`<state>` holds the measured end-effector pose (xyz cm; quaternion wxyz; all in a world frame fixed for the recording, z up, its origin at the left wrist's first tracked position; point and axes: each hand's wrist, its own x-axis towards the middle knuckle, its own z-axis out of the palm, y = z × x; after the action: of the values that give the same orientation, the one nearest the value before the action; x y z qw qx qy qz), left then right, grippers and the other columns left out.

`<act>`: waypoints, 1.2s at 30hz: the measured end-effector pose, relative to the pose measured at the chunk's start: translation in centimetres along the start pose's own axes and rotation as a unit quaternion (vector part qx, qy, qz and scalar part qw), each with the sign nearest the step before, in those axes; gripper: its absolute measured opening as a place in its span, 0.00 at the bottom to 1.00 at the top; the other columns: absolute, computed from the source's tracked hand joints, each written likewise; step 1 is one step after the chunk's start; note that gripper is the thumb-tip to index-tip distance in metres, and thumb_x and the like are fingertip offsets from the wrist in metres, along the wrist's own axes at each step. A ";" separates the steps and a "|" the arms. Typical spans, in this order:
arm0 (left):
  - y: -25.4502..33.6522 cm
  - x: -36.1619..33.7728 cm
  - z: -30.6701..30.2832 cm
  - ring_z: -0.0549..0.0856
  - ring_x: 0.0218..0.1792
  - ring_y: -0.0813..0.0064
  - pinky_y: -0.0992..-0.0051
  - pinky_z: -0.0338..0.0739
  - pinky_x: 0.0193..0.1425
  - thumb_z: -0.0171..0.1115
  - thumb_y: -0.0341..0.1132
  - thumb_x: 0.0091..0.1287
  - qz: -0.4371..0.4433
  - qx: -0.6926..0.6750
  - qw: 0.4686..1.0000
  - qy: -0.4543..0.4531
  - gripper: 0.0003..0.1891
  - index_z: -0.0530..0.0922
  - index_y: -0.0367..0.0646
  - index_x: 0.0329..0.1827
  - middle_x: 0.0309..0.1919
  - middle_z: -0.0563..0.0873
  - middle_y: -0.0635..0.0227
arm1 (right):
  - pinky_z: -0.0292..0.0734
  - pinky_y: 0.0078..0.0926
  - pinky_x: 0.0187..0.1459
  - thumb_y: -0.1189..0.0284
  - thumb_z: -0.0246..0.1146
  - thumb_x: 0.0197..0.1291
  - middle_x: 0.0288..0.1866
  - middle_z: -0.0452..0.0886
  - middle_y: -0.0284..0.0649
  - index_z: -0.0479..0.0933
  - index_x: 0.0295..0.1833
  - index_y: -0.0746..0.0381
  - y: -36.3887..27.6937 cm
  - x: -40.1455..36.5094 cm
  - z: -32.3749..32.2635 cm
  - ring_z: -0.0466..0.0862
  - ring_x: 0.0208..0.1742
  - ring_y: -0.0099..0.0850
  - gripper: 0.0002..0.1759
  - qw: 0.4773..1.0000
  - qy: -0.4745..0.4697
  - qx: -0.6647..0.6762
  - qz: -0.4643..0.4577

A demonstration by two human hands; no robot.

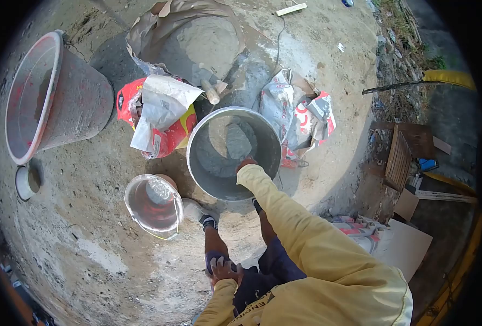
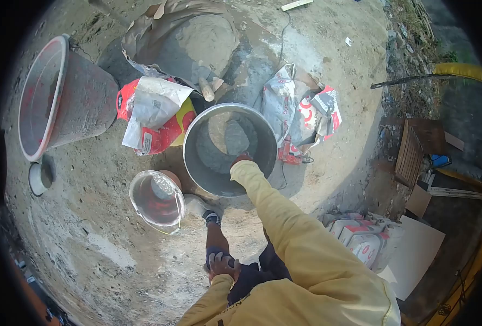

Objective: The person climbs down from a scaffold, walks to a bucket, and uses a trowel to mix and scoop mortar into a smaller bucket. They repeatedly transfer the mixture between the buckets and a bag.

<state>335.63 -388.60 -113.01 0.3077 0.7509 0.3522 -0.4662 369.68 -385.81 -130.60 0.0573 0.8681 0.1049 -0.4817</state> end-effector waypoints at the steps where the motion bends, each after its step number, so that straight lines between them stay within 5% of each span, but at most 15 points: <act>1: 0.2 0.0 0.0 0.55 0.74 0.65 0.44 0.44 0.74 0.55 0.57 0.60 -0.003 0.005 1.000 0.001 0.24 0.83 0.52 0.51 0.67 0.70 0.69 | 0.74 0.39 0.60 0.57 0.60 0.60 0.60 0.78 0.50 0.67 0.67 0.63 -0.8 2.1 0.2 0.78 0.60 0.48 0.32 0.998 -0.042 -0.042 0.000; 3: 0.4 0.0 -0.1 0.56 0.73 0.65 0.44 0.43 0.74 0.55 0.57 0.60 -0.006 0.007 1.000 -0.006 0.24 0.83 0.52 0.51 0.67 0.70 0.69 | 0.73 0.38 0.61 0.55 0.60 0.60 0.64 0.76 0.44 0.72 0.65 0.58 -1.9 7.2 3.2 0.77 0.62 0.47 0.30 0.952 -0.222 -0.203 -0.056; 6: 0.3 0.2 0.3 0.54 0.74 0.66 0.44 0.43 0.74 0.56 0.58 0.60 -0.006 0.022 1.000 -0.008 0.24 0.83 0.53 0.52 0.67 0.69 0.70 | 0.74 0.39 0.60 0.55 0.60 0.60 0.63 0.76 0.44 0.75 0.61 0.58 -3.2 7.7 3.7 0.77 0.63 0.46 0.28 0.989 -0.107 0.047 0.092; 9: 0.1 0.2 0.8 0.53 0.74 0.66 0.44 0.44 0.74 0.56 0.57 0.59 -0.006 0.036 0.999 -0.014 0.24 0.82 0.55 0.53 0.68 0.68 0.72 | 0.75 0.39 0.59 0.54 0.61 0.59 0.62 0.77 0.44 0.77 0.58 0.58 -3.9 8.7 4.5 0.77 0.63 0.45 0.26 0.955 -0.068 0.223 0.181; 14: 0.6 0.2 -0.1 0.54 0.74 0.65 0.44 0.43 0.74 0.57 0.56 0.59 0.000 0.021 1.000 -0.014 0.23 0.82 0.55 0.51 0.67 0.68 0.72 | 0.73 0.39 0.61 0.55 0.64 0.53 0.64 0.75 0.49 0.70 0.64 0.59 -2.4 9.9 7.9 0.76 0.64 0.44 0.34 0.965 0.006 0.250 0.075; 18: 0.8 0.4 0.0 0.54 0.74 0.65 0.44 0.43 0.74 0.57 0.56 0.60 0.003 0.026 1.000 -0.011 0.23 0.83 0.54 0.51 0.67 0.68 0.71 | 0.77 0.35 0.50 0.70 0.67 0.51 0.53 0.82 0.48 0.72 0.61 0.60 -1.4 10.1 8.4 0.84 0.50 0.38 0.28 0.915 -0.054 0.389 0.089; 21: 1.0 0.4 -0.3 0.54 0.74 0.64 0.43 0.43 0.74 0.57 0.56 0.60 0.003 0.028 1.000 -0.014 0.23 0.83 0.54 0.51 0.68 0.69 0.70 | 0.77 0.36 0.42 0.76 0.65 0.53 0.46 0.82 0.46 0.71 0.59 0.57 -0.9 8.2 8.5 0.84 0.42 0.38 0.26 0.863 -0.018 0.502 0.058; 23: 1.3 0.3 -0.7 0.55 0.73 0.68 0.43 0.47 0.73 0.54 0.56 0.60 -0.006 0.036 0.999 -0.010 0.24 0.83 0.53 0.52 0.67 0.69 0.71 | 0.76 0.38 0.40 0.79 0.62 0.53 0.38 0.80 0.42 0.70 0.53 0.56 0.4 9.7 10.4 0.83 0.40 0.41 0.21 0.730 -0.093 0.666 0.122; 24: 1.4 0.4 -0.6 0.55 0.74 0.67 0.43 0.46 0.73 0.53 0.56 0.61 -0.019 0.033 0.999 -0.020 0.25 0.83 0.52 0.53 0.67 0.69 0.71 | 0.76 0.38 0.36 0.83 0.62 0.51 0.37 0.79 0.40 0.71 0.47 0.55 0.2 8.1 9.2 0.83 0.36 0.42 0.18 0.708 -0.081 0.692 0.112; 28: 1.5 0.4 -0.9 0.54 0.74 0.66 0.44 0.45 0.74 0.52 0.56 0.61 -0.019 0.032 0.999 -0.029 0.27 0.81 0.50 0.55 0.68 0.68 0.68 | 0.76 0.37 0.32 0.86 0.64 0.47 0.37 0.79 0.40 0.70 0.44 0.55 1.8 5.9 7.7 0.82 0.32 0.40 0.20 0.774 -0.086 0.619 0.105; 31: 1.5 0.3 -1.4 0.54 0.75 0.66 0.44 0.45 0.74 0.51 0.57 0.61 -0.020 0.025 0.999 -0.042 0.28 0.80 0.50 0.57 0.68 0.68 0.68 | 0.76 0.37 0.29 0.86 0.66 0.45 0.33 0.77 0.37 0.71 0.43 0.58 3.2 3.4 7.8 0.81 0.30 0.36 0.20 0.874 0.015 0.484 0.027; 34: 0.6 0.4 -0.1 0.53 0.74 0.63 0.44 0.45 0.73 0.53 0.58 0.61 -0.005 0.002 1.000 -0.013 0.26 0.82 0.51 0.53 0.67 0.69 0.69 | 0.76 0.26 0.38 0.82 0.65 0.48 0.33 0.77 0.35 0.72 0.47 0.61 1.8 -7.2 1.7 0.80 0.35 0.27 0.19 0.912 0.134 0.386 -0.016; 36: 0.5 0.1 -0.1 0.53 0.74 0.64 0.44 0.46 0.73 0.52 0.58 0.62 -0.016 -0.014 1.000 -0.012 0.26 0.81 0.51 0.54 0.67 0.69 0.68 | 0.73 0.30 0.55 0.77 0.65 0.45 0.48 0.81 0.40 0.72 0.55 0.63 2.5 -9.8 1.5 0.80 0.49 0.34 0.26 0.910 0.081 0.402 -0.071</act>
<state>336.10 -388.73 -112.97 0.3145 0.7350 0.3669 -0.4757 363.95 -389.78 -123.08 -0.3390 0.8442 -0.0321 -0.4139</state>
